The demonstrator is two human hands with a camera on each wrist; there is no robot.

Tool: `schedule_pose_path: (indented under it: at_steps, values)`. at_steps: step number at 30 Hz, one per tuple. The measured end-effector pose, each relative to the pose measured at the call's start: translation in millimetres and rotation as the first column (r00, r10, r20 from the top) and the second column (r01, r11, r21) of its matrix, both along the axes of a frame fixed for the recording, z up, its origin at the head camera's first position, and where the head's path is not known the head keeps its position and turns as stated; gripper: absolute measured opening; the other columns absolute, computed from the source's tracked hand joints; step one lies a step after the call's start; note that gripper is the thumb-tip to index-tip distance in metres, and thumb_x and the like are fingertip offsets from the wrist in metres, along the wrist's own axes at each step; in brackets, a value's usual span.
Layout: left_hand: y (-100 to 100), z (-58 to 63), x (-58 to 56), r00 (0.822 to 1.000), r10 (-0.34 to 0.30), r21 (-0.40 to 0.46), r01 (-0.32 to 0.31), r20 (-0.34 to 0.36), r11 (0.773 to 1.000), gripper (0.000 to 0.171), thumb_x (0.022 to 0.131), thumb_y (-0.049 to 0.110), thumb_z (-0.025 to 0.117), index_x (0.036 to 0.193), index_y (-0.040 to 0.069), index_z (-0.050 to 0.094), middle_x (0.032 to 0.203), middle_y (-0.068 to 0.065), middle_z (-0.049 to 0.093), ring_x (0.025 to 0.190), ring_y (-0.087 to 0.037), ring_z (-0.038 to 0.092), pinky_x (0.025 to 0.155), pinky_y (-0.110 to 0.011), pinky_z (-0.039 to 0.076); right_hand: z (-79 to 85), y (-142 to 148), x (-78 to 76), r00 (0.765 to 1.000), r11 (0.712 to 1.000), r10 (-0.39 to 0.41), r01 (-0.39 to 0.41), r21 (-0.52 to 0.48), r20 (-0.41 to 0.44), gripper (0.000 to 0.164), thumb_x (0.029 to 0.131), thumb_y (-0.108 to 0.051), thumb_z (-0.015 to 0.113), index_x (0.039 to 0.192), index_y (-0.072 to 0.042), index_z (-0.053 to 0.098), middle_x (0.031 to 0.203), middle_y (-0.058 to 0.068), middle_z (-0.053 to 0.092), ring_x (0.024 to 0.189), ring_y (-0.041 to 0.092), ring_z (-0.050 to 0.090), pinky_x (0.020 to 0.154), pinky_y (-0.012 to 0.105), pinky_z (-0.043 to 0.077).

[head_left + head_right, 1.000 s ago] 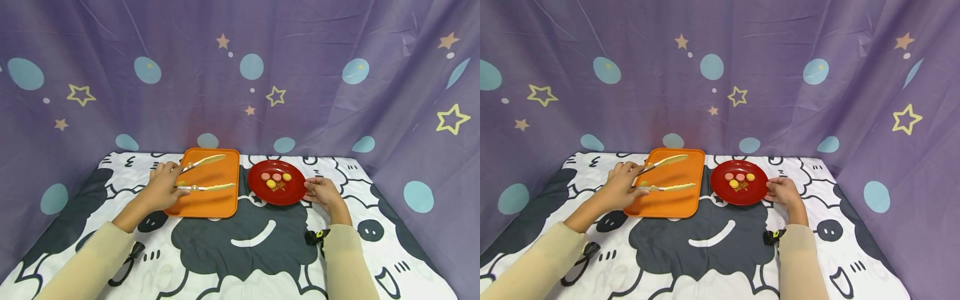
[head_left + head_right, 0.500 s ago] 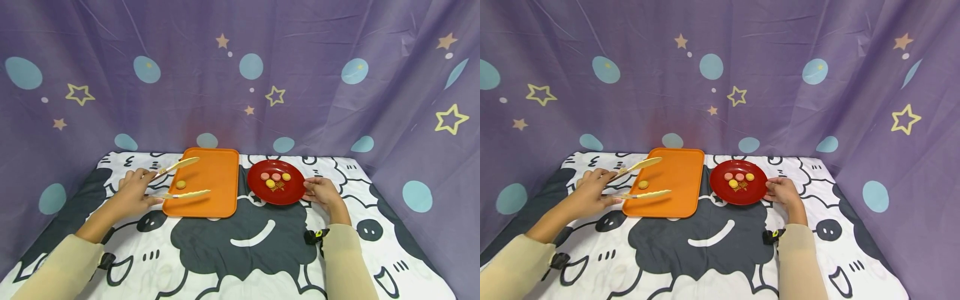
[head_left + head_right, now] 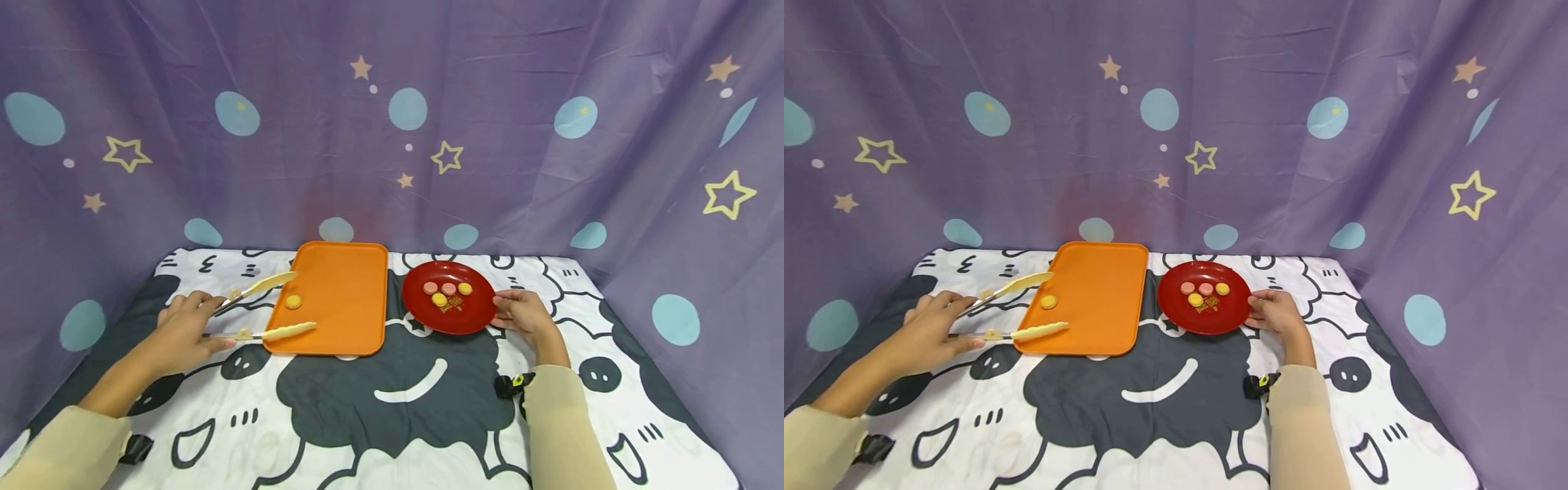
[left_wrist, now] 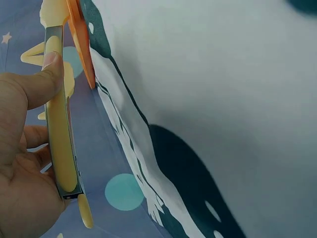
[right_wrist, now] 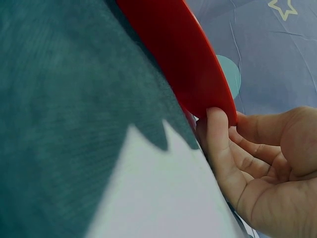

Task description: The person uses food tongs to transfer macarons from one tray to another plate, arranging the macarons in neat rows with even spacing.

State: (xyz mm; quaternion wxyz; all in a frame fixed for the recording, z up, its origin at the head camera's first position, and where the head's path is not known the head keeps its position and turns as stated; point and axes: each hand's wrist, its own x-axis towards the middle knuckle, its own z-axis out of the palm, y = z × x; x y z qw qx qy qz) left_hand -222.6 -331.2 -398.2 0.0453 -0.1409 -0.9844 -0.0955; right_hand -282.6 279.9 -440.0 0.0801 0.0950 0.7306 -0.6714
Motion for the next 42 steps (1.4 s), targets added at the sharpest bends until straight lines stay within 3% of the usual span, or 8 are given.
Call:
schedule_pose_path:
  at_steps: [12, 32, 42]
  values:
    - [-7.7, -2.5, 9.9, 0.997, 0.008, -0.044, -0.011, -0.073, 0.999, 0.074, 0.089, 0.042, 0.077, 0.136, -0.011, 0.056, 0.128, -0.03, 0.052, 0.107, -0.045, 0.042, 0.081, -0.06, 0.034, -0.4, -4.5, 0.1, 1.0, 1.0, 0.001, -0.001, -0.015, 0.003, 0.038, 0.105, -0.008, 0.057, 0.137, 0.011, 0.051, 0.096, 0.007, 0.068, 0.076, 0.016, 0.07, 0.075, 0.035, 0.06]
    - [2.5, 0.5, 8.8, 0.99, 0.03, -0.111, -0.045, -0.138, 0.993, 0.062, 0.088, 0.037, 0.08, 0.126, -0.009, 0.064, 0.12, -0.028, 0.06, 0.105, -0.045, 0.049, 0.081, -0.06, 0.038, -1.0, -3.1, 0.1, 1.0, 1.0, -0.017, 0.017, -0.002, 0.012, 0.036, 0.105, -0.008, 0.056, 0.136, 0.01, 0.052, 0.097, 0.008, 0.067, 0.077, 0.018, 0.071, 0.076, 0.036, 0.06]
    - [4.6, 1.0, 7.0, 0.991, 0.028, -0.1, -0.041, -0.128, 0.994, 0.061, 0.088, 0.036, 0.08, 0.125, -0.01, 0.064, 0.119, -0.029, 0.06, 0.103, -0.045, 0.049, 0.08, -0.059, 0.039, -0.8, -0.4, -0.1, 1.0, 1.0, -0.021, 0.021, 0.006, 0.007, 0.035, 0.104, -0.008, 0.057, 0.135, 0.009, 0.054, 0.094, 0.007, 0.068, 0.076, 0.017, 0.071, 0.075, 0.035, 0.06]
